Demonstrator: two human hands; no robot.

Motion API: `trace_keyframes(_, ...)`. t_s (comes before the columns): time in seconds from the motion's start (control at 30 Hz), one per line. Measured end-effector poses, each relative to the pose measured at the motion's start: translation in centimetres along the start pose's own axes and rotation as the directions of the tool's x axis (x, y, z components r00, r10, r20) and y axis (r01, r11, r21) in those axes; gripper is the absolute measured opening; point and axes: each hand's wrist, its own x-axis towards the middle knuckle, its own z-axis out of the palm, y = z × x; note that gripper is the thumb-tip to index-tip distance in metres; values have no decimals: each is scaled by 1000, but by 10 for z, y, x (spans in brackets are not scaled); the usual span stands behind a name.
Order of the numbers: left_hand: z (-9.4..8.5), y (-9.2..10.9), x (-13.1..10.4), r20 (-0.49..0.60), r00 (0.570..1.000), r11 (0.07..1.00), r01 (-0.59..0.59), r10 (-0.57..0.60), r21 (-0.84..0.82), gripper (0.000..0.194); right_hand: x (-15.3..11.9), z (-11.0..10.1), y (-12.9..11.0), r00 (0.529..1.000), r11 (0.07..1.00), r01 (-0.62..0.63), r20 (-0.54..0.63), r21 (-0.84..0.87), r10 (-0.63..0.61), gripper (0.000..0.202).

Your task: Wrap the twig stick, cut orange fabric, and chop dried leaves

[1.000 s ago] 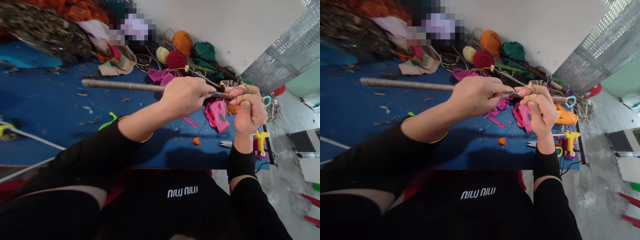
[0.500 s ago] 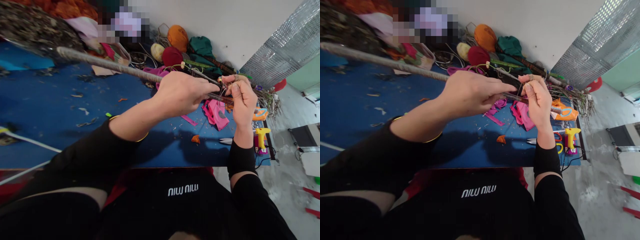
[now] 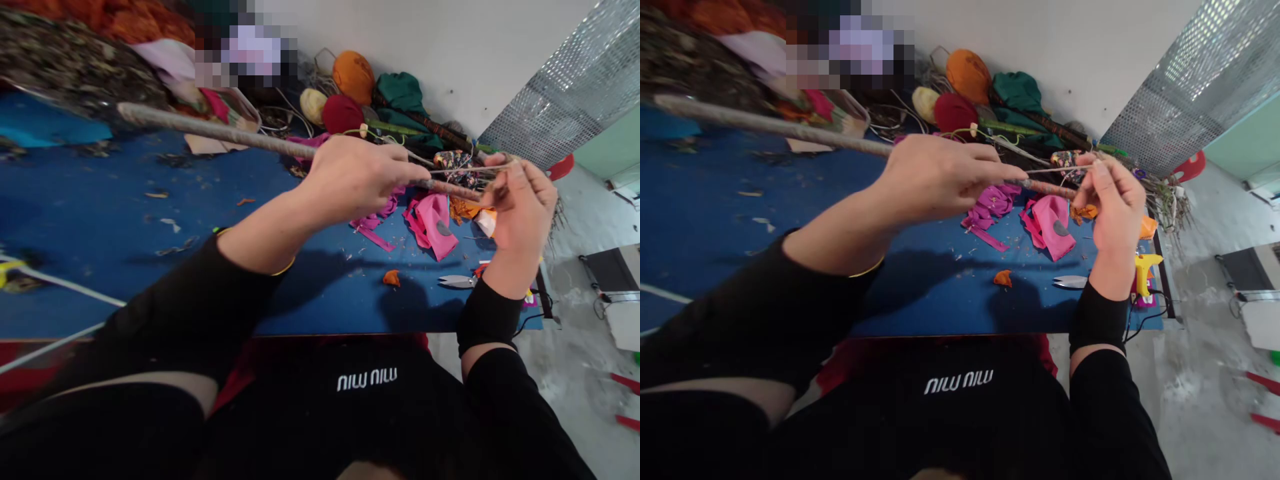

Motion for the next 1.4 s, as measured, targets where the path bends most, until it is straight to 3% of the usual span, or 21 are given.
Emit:
trace_keyframes(0.1, -4, -12, 0, -31, 996, 996, 88, -87, 34, 55, 5, -29, -6, 995, 996, -89, -54, 13, 90, 32)
trace_keyframes(0.2, -7, -25, -2, -80, 992, 992, 92, -99, -92, 49, 12, -57, -1, 978, 994, -111, -178, 22, 113, 28)
trace_keyframes(0.33, -12, -36, -4, -34, 997, 931, 46, -63, -362, 44, 26, -84, 33, 938, 991, -127, -321, 34, 131, 29)
trace_keyframes(0.47, -12, -33, -2, 23, 999, 811, 34, -25, -584, 44, 42, -93, 79, 913, 991, -135, -387, 5, 126, 36)
trace_keyframes(0.53, -8, -28, 0, 2, 999, 763, 38, -48, -645, 45, 48, -86, 96, 915, 985, -162, -381, -55, 129, 33)
trace_keyframes(0.6, -1, -24, 2, -38, 995, 724, 43, -94, -688, 46, 51, -67, 105, 939, 973, -117, -340, -201, 43, 29)
trace_keyframes(0.67, 5, -20, 4, -81, 988, 702, 37, -135, -711, 47, 48, -37, 104, 979, 936, 27, -182, -352, -97, 18)
trace_keyframes(0.7, 7, -19, 5, -100, 984, 699, 30, -144, -715, 47, 44, -19, 100, 988, 924, 121, -42, -362, -146, 15)
trace_keyframes(0.77, 11, -17, 6, -122, 982, 697, 12, -142, -717, 46, 31, 17, 89, 977, 966, 169, 160, -194, -139, 34)
trace_keyframes(0.83, 12, -16, 7, -126, 982, 682, 4, -140, -731, 45, 16, 48, 72, 959, 990, 141, 249, -3, -136, 51)
trace_keyframes(0.9, 13, -16, 8, -120, 980, 660, 13, -157, -751, 45, 2, 66, 54, 953, 995, 86, 286, 56, -99, 54)
trace_keyframes(0.97, 13, -16, 9, -126, 976, 650, 22, -180, -760, 46, -10, 70, 36, 965, 997, 83, 249, 5, -81, 48)
trace_keyframes(1.03, 15, -15, 10, -146, 971, 650, 12, -188, -760, 46, -18, 68, 23, 977, 980, 186, 121, -63, -178, 44)
trace_keyframes(1.1, 17, -14, 11, -171, 970, 654, -16, -173, -757, 45, -22, 67, 17, 944, 939, 329, 17, -96, -329, 43)
trace_keyframes(1.17, 20, -12, 12, -187, 971, 670, -40, -149, -742, 43, -24, 69, 19, 912, 910, 411, 12, -57, -411, 45)
trace_keyframes(1.3, 25, -7, 9, -209, 963, 777, 2, -171, -629, 41, -27, 79, 28, 929, 926, 367, 20, 87, -370, 49)
trace_keyframes(1.4, 29, 0, 6, -252, 944, 855, 56, -214, -515, 39, -32, 79, 23, 953, 949, 302, -6, 89, -303, 41)
